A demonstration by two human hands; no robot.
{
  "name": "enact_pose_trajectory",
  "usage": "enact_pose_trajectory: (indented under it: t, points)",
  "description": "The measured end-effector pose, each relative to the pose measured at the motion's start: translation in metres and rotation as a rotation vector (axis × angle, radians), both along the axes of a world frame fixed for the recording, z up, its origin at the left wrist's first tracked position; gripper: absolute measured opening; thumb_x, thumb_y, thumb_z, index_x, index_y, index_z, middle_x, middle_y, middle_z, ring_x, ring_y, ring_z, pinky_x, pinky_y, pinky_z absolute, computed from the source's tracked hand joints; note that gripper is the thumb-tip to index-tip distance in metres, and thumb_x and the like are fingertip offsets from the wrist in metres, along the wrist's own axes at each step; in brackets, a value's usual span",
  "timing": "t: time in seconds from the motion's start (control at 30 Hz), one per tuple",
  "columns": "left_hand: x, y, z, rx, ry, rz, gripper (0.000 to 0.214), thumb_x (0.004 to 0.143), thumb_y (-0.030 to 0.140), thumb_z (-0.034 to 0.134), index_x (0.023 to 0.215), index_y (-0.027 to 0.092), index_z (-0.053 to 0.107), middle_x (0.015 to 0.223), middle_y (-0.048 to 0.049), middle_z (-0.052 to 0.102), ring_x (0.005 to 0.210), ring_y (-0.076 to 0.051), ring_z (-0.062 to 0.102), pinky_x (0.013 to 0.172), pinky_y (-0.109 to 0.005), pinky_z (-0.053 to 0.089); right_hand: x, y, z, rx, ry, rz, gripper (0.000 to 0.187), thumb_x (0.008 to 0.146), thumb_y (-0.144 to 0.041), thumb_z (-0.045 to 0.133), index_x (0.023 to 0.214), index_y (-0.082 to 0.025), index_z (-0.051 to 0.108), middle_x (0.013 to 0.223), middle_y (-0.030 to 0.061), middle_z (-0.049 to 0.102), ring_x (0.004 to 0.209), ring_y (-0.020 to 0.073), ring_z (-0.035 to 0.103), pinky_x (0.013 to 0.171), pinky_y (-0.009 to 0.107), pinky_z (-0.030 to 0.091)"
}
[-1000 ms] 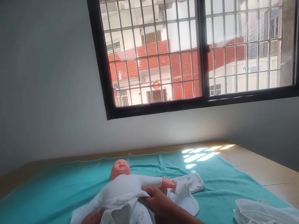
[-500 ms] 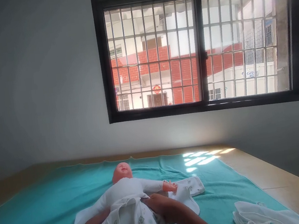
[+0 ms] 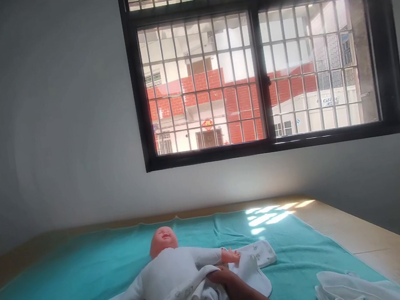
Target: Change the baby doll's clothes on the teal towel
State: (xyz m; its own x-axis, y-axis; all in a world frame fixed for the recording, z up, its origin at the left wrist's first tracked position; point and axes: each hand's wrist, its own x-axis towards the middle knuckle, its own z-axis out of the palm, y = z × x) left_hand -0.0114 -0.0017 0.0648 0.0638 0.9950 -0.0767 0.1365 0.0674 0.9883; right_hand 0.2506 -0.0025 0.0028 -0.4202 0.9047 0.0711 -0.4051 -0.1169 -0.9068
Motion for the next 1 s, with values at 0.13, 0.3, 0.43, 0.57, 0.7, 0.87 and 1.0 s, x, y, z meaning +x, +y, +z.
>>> enact_pose_trajectory:
  t: [0.13,0.3,0.43,0.57,0.7,0.87,1.0]
  points:
    - [0.033,0.055,0.024,0.128,0.043,0.085,0.023,0.068,0.041,0.070,0.053,0.026,0.062,0.080,-0.0034,0.076,0.123,-0.039,0.054,0.093,-0.043,0.052,-0.001,-0.006,0.008,-0.014,0.004,0.062,0.031,0.061,-0.045,0.076,0.063,-0.016,0.065,0.062,0.0041,0.061,0.065,0.0189,0.060,0.069,0.029,0.046]
    - [0.048,0.082,0.020,0.168,0.060,0.172,0.028,0.070,0.034,0.067,0.048,0.024,0.052,0.077,-0.0069,0.073,0.131,-0.043,0.044,0.101,-0.049,0.045,0.001,0.002,0.001,-0.042,-0.208,0.016,0.036,0.054,-0.046,0.083,0.059,-0.017,0.063,0.060,0.0005,0.056,0.057,0.0112,0.050,0.058,0.023,0.040]
    - [0.045,0.081,0.012,0.175,0.006,0.164,0.029,0.071,0.027,0.066,0.047,0.025,0.051,0.076,-0.0054,0.072,0.132,-0.040,0.044,0.101,-0.044,0.046,0.016,0.005,0.010,0.125,-0.559,0.045,0.029,0.057,-0.036,0.080,0.051,-0.017,0.059,0.052,-0.0044,0.050,0.049,0.0067,0.037,0.047,0.019,0.027]
    - [0.045,0.085,0.013,0.175,-0.027,0.152,0.031,0.071,0.018,0.064,0.043,0.023,0.051,0.066,-0.0059,0.066,0.129,-0.039,0.047,0.100,-0.040,0.044,0.031,0.005,0.030,0.300,-0.911,0.323,0.022,0.050,-0.032,0.083,0.055,-0.018,0.067,0.047,-0.0068,0.052,0.045,0.0070,0.039,0.045,0.020,0.026]
    - [0.050,0.086,0.018,0.163,0.026,0.171,0.030,0.068,0.012,0.062,0.042,0.021,0.050,0.059,-0.0056,0.061,0.122,-0.040,0.051,0.092,-0.036,0.045,0.032,-0.001,0.036,0.371,-1.152,0.388,0.020,0.046,-0.030,0.082,0.057,-0.020,0.070,0.046,-0.0080,0.052,0.045,0.0079,0.040,0.045,0.020,0.029]
    - [0.053,0.081,0.021,0.131,0.070,0.187,0.031,0.073,0.018,0.058,0.043,0.020,0.049,0.066,-0.0064,0.067,0.122,-0.036,0.052,0.088,-0.032,0.047,0.024,-0.028,0.020,0.303,-1.031,0.209,0.010,0.053,-0.021,0.071,0.054,-0.017,0.063,0.052,-0.0061,0.050,0.049,0.0077,0.037,0.046,0.021,0.029]
    - [0.051,0.074,0.021,0.075,-0.053,0.172,0.028,0.074,0.027,0.062,0.047,0.023,0.055,0.080,-0.0036,0.074,0.128,-0.035,0.049,0.093,-0.036,0.048,0.021,-0.053,-0.001,0.354,-0.823,0.071,0.017,0.059,-0.018,0.065,0.050,-0.017,0.051,0.058,-0.0042,0.049,0.054,0.0079,0.037,0.048,0.022,0.026]
